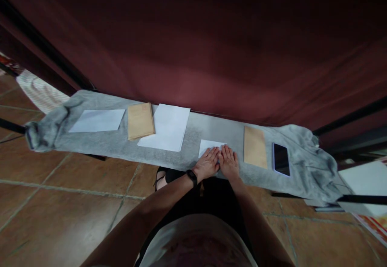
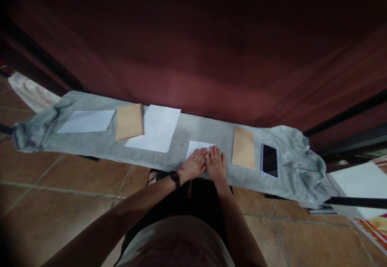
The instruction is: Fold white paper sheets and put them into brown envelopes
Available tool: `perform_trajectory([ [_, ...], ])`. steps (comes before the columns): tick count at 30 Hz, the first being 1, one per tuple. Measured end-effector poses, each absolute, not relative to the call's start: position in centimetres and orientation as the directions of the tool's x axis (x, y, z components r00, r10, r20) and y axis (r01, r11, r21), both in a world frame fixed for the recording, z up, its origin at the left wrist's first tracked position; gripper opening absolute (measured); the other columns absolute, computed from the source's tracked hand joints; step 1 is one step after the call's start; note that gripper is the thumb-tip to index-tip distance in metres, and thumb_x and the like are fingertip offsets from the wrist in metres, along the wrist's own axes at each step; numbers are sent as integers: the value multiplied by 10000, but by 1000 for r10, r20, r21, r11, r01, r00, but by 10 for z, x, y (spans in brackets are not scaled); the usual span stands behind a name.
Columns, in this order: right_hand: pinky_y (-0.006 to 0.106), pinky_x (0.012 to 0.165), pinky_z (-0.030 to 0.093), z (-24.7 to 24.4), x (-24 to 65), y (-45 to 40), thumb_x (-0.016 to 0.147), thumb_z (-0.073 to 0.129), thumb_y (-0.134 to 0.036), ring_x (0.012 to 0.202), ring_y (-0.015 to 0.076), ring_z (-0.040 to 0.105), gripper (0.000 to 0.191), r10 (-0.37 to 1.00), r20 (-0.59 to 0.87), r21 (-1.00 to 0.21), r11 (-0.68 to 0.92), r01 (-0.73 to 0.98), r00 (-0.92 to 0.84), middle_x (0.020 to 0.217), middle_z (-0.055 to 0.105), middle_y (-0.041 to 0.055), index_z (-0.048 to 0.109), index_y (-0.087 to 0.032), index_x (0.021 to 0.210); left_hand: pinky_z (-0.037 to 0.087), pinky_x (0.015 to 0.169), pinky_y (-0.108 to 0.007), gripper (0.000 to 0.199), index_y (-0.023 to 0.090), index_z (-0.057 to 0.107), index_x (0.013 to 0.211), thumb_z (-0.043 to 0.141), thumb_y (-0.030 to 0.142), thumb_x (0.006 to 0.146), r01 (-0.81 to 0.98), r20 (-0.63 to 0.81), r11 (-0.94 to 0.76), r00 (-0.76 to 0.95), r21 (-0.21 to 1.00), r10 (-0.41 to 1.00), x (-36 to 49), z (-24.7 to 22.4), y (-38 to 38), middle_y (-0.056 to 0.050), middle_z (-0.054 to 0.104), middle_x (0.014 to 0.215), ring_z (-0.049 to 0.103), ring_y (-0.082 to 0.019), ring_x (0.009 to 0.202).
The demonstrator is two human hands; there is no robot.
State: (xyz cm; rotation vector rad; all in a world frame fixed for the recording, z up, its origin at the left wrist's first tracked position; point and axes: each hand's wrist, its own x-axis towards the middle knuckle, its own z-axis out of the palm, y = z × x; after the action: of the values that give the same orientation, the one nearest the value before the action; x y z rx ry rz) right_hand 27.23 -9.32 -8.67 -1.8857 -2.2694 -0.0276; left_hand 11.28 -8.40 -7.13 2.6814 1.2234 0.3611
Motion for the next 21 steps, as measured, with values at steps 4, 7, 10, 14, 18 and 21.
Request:
perform_trajectory([
  [4,541,1193,247,-86,272,-91,1047,310,-272,1482,293,356,509,971,197,-111,162,981,-138,1612,380,110,444,-187,1531,159,1263,-471,609,112,384,1539,415,405,1006,724,149,-604,592,335,792,101,-71,-77,-163,361,1621,253,-258,1540],
  [7,512,1199,244,-87,269,-90,1057,303,-318,1455,293,393,536,969,237,-139,108,984,-73,1590,415,120,393,-133,1552,177,1263,-471,609,116,368,1551,402,395,1011,779,142,-505,490,372,860,88,-72,-69,-163,332,1634,247,-270,1541],
  [10,496,1198,246,-87,266,-90,1051,335,-330,1440,294,411,537,963,266,-175,93,980,-43,1575,441,127,416,-116,1538,182,1262,-487,632,101,341,1563,387,411,1014,832,124,-425,409,356,904,75,-72,-62,-177,317,1635,246,-286,1540],
  [14,454,1182,290,-78,268,-85,1012,408,-295,1396,269,461,499,965,262,-286,56,957,22,1530,513,111,497,-149,1481,168,1266,-481,676,78,323,1567,381,456,1010,867,125,-388,367,314,922,66,-75,-59,-189,307,1636,250,-291,1539],
  [18,378,1056,424,-63,268,-74,947,445,-200,1215,262,597,439,966,95,-465,-170,869,240,1344,651,145,615,-154,1348,177,1264,-471,683,94,316,1574,369,475,1010,875,146,-384,356,293,923,66,-77,-59,-172,321,1636,255,-283,1538],
  [21,365,935,488,-55,265,-68,929,459,-182,1071,271,669,397,944,17,-507,-275,817,328,1166,713,173,647,-135,1275,195,1258,-479,681,94,327,1570,356,483,1012,877,153,-386,356,285,922,67,-78,-59,-172,335,1631,257,-286,1537],
])
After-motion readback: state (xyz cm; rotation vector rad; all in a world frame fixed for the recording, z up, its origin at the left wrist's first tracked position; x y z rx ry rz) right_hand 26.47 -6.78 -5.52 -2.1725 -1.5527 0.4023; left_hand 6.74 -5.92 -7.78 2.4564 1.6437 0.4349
